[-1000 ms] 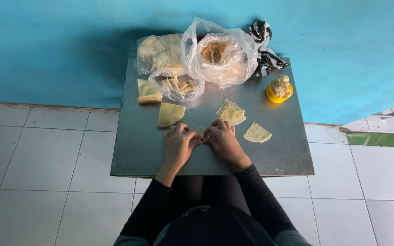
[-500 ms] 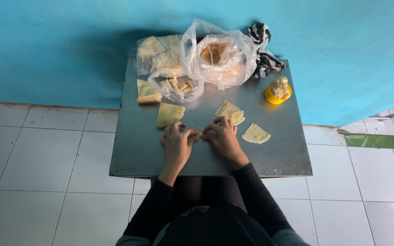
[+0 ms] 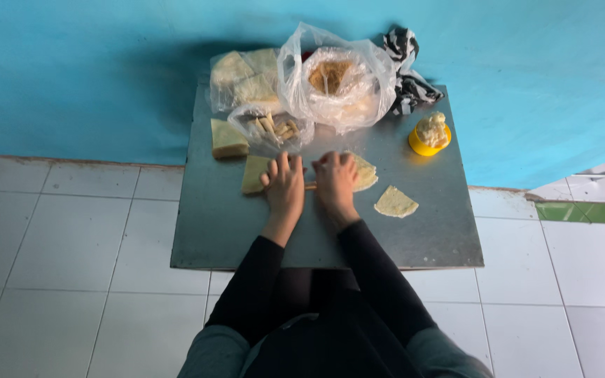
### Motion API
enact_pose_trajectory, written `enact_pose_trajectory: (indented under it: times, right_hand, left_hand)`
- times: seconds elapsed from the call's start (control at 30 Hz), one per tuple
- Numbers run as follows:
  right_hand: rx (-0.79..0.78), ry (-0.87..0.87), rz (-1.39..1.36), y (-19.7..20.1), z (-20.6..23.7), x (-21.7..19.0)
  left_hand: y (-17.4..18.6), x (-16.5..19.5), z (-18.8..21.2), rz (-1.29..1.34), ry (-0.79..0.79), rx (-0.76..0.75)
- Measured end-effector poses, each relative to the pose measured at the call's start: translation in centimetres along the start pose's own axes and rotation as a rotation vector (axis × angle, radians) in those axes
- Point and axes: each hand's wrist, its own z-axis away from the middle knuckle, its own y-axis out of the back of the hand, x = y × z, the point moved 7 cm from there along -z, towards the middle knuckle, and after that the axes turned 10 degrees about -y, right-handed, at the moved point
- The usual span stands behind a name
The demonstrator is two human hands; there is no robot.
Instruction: The person sits at a low metal table and folds triangular thin pancake pieces, adding a pinch of brown filling from a plastic bag and rolling or folding them into stuffed pieces. Finished pieces are placed into a plastic bag beside the stack of pancakes.
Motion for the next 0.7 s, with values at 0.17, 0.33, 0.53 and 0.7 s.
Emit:
enact_pose_trajectory:
  times: [0.17, 0.33, 0.53, 0.7]
  right_hand:
    - [0.067, 0.084, -0.068, 9.0, 0.9, 4.1]
    - [-0.051, 0.079, 0.079, 12.1, 3.9, 6.1]
    - [0.014, -0.054, -0.051, 11.4, 4.2, 4.2]
    - [-0.176, 0.199, -0.281, 7.0, 5.6, -2.5]
  left_hand:
    - [1.0, -0.5, 0.7, 0.424, -0.159, -0.174]
    - [2.3, -1.8, -1.9, 0.249, -0.038, 0.002]
    - [3.9, -4.8, -7.3, 0.24, 0.007, 0.196]
    - [4.7, -1.0, -2.3, 0.578, -0.041, 0.068]
